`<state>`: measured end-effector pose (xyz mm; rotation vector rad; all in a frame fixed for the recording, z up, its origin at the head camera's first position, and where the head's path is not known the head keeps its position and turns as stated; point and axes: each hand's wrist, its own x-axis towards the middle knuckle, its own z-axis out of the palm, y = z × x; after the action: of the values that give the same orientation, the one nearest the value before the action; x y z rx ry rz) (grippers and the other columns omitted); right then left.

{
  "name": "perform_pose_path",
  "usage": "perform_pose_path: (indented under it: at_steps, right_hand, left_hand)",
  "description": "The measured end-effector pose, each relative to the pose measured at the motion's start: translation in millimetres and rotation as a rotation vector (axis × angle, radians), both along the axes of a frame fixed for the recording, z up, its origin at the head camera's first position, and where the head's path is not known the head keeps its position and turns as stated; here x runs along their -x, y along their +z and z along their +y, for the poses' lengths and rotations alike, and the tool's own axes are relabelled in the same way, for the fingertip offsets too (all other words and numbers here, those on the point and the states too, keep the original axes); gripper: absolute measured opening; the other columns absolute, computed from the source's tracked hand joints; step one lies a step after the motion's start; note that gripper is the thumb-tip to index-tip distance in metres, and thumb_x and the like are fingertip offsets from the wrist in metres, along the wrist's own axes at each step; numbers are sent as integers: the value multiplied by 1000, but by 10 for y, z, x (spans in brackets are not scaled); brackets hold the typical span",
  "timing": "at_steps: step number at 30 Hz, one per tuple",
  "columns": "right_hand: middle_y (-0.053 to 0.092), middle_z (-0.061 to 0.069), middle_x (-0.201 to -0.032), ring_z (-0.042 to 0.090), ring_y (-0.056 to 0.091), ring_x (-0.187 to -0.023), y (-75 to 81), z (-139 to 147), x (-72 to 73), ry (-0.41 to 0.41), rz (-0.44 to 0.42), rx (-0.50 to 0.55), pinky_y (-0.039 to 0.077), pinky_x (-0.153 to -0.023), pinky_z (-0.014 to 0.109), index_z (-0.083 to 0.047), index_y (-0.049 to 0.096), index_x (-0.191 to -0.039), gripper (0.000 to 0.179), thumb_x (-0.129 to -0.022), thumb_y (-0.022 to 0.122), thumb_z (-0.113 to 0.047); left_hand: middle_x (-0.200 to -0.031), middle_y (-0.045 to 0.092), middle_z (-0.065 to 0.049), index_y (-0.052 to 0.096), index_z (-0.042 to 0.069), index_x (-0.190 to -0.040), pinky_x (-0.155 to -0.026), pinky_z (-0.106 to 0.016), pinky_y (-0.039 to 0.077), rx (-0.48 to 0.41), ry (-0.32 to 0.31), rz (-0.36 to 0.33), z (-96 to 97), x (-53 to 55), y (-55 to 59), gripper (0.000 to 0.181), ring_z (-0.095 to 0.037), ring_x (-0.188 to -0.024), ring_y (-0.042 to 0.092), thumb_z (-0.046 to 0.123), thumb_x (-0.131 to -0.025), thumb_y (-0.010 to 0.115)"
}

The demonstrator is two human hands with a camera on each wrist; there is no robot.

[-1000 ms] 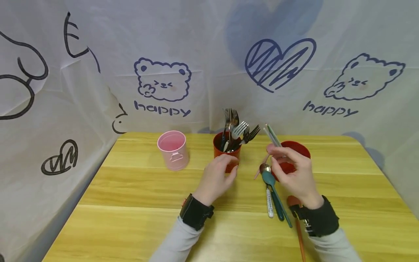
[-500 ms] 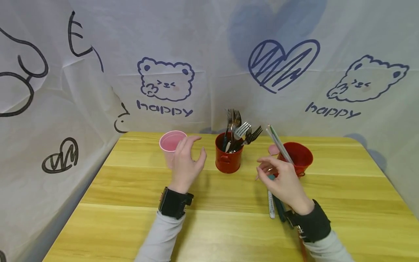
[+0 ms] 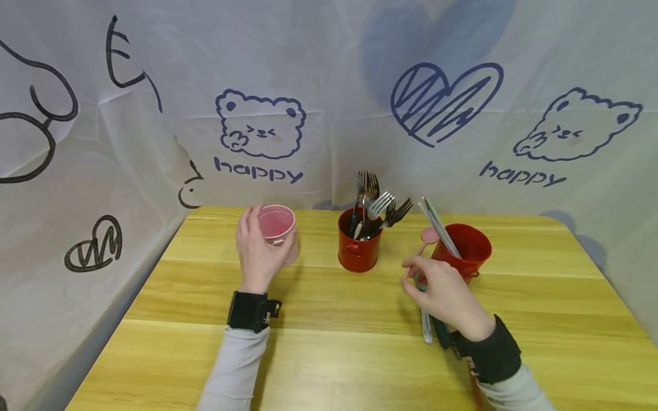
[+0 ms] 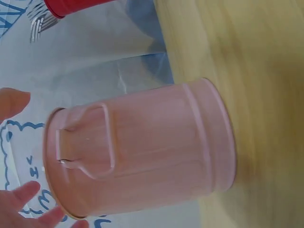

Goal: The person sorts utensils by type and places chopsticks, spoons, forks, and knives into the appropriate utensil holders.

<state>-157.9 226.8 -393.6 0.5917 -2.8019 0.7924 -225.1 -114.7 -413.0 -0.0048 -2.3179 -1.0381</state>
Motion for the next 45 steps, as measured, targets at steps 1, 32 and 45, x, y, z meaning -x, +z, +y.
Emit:
perform_pose_path:
  at_steps: [1,32,45]
  right_hand:
    - [73,3,-87,14,66,-74,0,7,2,2,-17,-19,53,-65,26,-8,70,-108,21,-88,75,-15]
    - [45,2,-66,21,48,-61,-181,193,37,-231,-434,-333,35,-55,32,-8,53,-72,24,-83,72,-17]
    - [43,0,-61,19,48,-58,-227,214,51,-224,-459,-297,35,-54,30,-10,51,-66,24,-84,66,-13]
  left_hand:
    - [-155,35,-25,41,6,-148,-111,-68,35,-3,4,-28,-15,8,-12,86,-46,-142,36,35,-78,82]
    - [-156,35,-28,21,-1,-156,-115,-60,37,-84,-69,-184,-150,98,-95,112,-44,-141,41,28,-73,89]
    - [-161,26,-25,6,4,-161,-117,-60,36,-25,-279,-350,-151,39,37,121,-43,-143,38,27,-75,88]
